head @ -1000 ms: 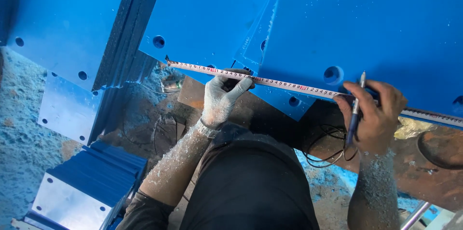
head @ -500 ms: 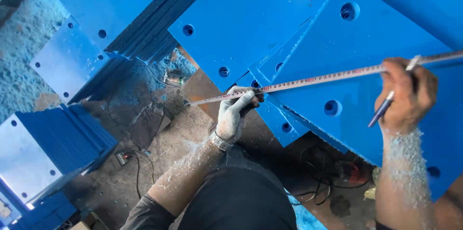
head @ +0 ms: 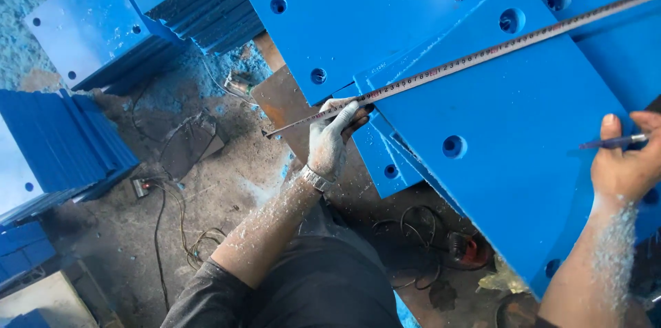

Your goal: Measuring blue plastic blocks with a tape measure and marking them with a pen for production.

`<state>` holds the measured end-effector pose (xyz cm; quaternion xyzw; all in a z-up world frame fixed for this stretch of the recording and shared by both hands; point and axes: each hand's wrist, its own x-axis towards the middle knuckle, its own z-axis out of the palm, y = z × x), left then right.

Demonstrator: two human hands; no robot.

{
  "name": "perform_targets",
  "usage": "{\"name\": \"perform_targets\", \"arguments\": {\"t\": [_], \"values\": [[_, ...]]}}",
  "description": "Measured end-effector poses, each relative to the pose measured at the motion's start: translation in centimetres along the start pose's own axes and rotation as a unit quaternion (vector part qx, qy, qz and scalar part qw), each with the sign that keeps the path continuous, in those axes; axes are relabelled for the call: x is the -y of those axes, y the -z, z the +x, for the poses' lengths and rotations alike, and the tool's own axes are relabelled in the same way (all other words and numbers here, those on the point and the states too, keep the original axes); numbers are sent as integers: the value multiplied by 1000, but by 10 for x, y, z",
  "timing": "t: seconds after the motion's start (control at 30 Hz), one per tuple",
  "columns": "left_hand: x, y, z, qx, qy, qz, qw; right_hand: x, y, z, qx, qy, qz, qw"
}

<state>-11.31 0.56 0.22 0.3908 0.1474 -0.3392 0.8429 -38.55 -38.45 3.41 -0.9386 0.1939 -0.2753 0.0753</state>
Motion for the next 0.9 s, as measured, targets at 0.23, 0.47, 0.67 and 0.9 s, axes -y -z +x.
{"name": "perform_targets", "arguments": {"t": [0.23, 0.47, 0.67, 0.9], "values": [[-3, -4, 19, 15, -25, 16, 999, 55, 24, -67, -4, -79, -130, 988], [6, -26, 33, 60, -70, 86, 992, 97, 33, -88, -11, -175, -114, 978], [-3, -27, 52, 33, -95, 61, 993, 124, 36, -58, -14, -148, -58, 987], [7, -27, 47, 45, -109, 84, 989, 120, 0, 26, 14, -56, 292, 955]]}}
